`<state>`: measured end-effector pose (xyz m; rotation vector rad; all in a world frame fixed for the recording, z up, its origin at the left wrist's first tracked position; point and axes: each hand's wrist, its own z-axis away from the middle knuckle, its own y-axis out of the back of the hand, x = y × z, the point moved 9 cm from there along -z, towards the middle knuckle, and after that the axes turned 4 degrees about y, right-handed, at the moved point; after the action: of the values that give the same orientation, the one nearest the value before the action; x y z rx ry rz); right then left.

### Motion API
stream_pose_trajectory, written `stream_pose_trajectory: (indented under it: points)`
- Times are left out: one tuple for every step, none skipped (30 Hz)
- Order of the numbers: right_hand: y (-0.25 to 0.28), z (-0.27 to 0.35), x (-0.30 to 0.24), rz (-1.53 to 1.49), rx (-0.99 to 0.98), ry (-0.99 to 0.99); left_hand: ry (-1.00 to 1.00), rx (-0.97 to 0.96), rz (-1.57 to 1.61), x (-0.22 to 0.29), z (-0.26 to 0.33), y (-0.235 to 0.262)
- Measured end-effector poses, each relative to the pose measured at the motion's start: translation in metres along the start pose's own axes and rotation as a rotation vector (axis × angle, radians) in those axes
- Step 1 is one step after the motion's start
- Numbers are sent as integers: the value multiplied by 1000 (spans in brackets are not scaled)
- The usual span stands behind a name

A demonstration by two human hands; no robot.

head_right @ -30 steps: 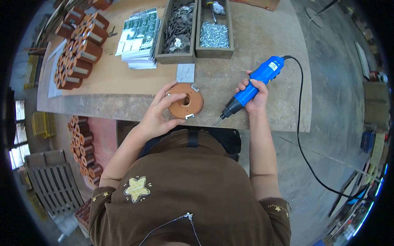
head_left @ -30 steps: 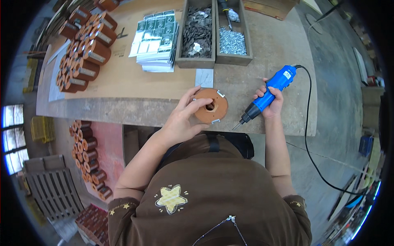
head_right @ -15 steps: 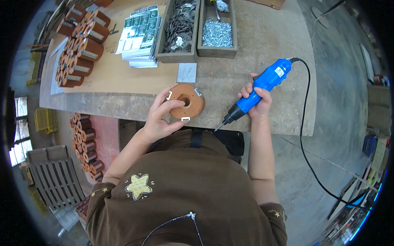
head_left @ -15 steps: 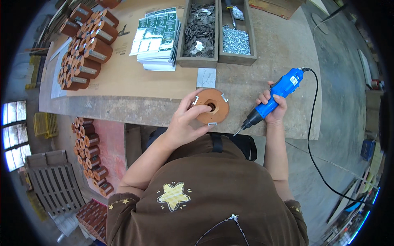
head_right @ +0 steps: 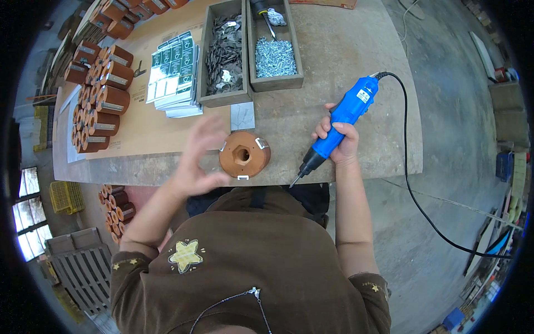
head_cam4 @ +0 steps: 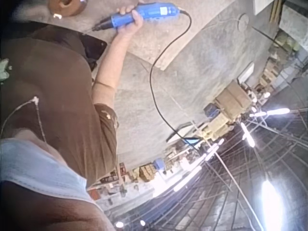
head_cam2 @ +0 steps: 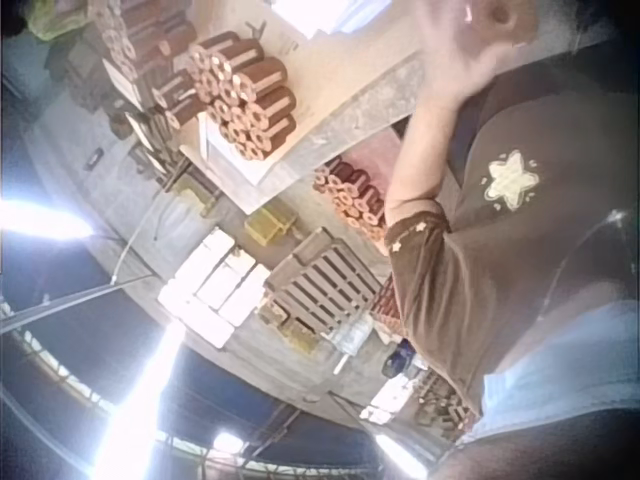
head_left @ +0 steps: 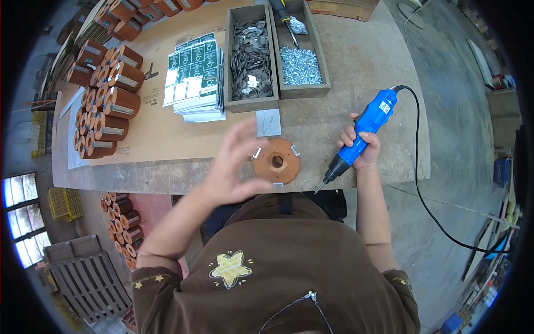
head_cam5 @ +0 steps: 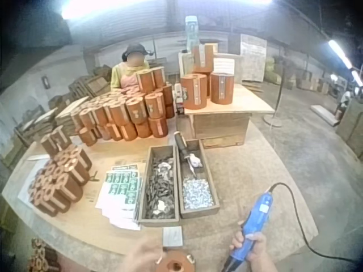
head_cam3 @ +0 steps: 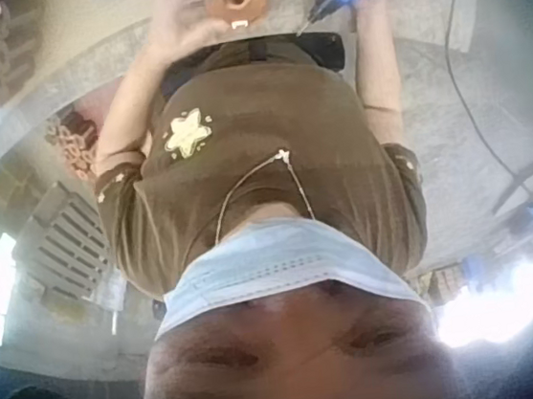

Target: Assembling small metal components onto orange cylindrical blocks using an electric screwdriver and a manual screwdriver.

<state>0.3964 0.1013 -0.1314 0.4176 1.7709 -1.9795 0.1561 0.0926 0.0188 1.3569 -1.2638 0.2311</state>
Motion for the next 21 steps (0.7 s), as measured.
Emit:
stream_pose_trajectory:
  points:
    - [0,0,1,3,0,-5,-85,101,-61,6,-12,17]
    - [-1,-1,0,1,-5,-9,-37,130,-11,2,-30,25]
    - [-2,-2,1,1,-11,-12,10,161,39,-6,-53,31]
    - [-2,-2,2,3,-14,-24,29,66,-9,-13,-77,22]
    - [-3,-2,1,1,-25,-18,47,-29,-55,-22,-102,10]
    - [-4,-2,1,1,-35,-11,51,-73,-204,-34,-123,-4]
    - [-4,-3,3,5,-40,-22,57,-117,-354,-47,-141,-20]
    - [-3,-3,3,-4,-43,-23,76,-217,-563,-63,-153,-42]
    - [-2,-4,3,-13,-46,-19,91,-319,-770,-77,-162,-63]
    - [-1,-2,3,-9,-46,-23,95,-317,-767,-78,-168,-74]
    - [-2,-1,3,0,-42,-16,89,-396,-914,-82,-169,-85]
    - [-2,-1,3,8,-37,-9,83,-479,-1060,-87,-168,-93]
    - [-3,-1,3,11,-41,-13,88,-473,-1059,-87,-170,-94]
    - [-3,-1,3,6,-41,-15,102,-488,-1042,-88,-170,-95]
    - [-3,-1,4,0,-41,-16,115,-504,-1025,-90,-170,-95]
    - [-2,-1,4,4,-44,-17,117,-499,-1024,-91,-171,-93]
    - [-2,-2,4,4,-44,-16,114,-519,-1007,-93,-171,-92]
    - [-1,-2,4,3,-44,-15,110,-539,-990,-94,-170,-92]
    - [-1,-2,3,7,-43,-13,108,-537,-987,-93,-168,-92]
    - [0,-2,3,9,-38,-10,103,-492,-943,-90,-168,-90]
    - [0,-1,2,10,-33,-6,98,-447,-899,-86,-168,-87]
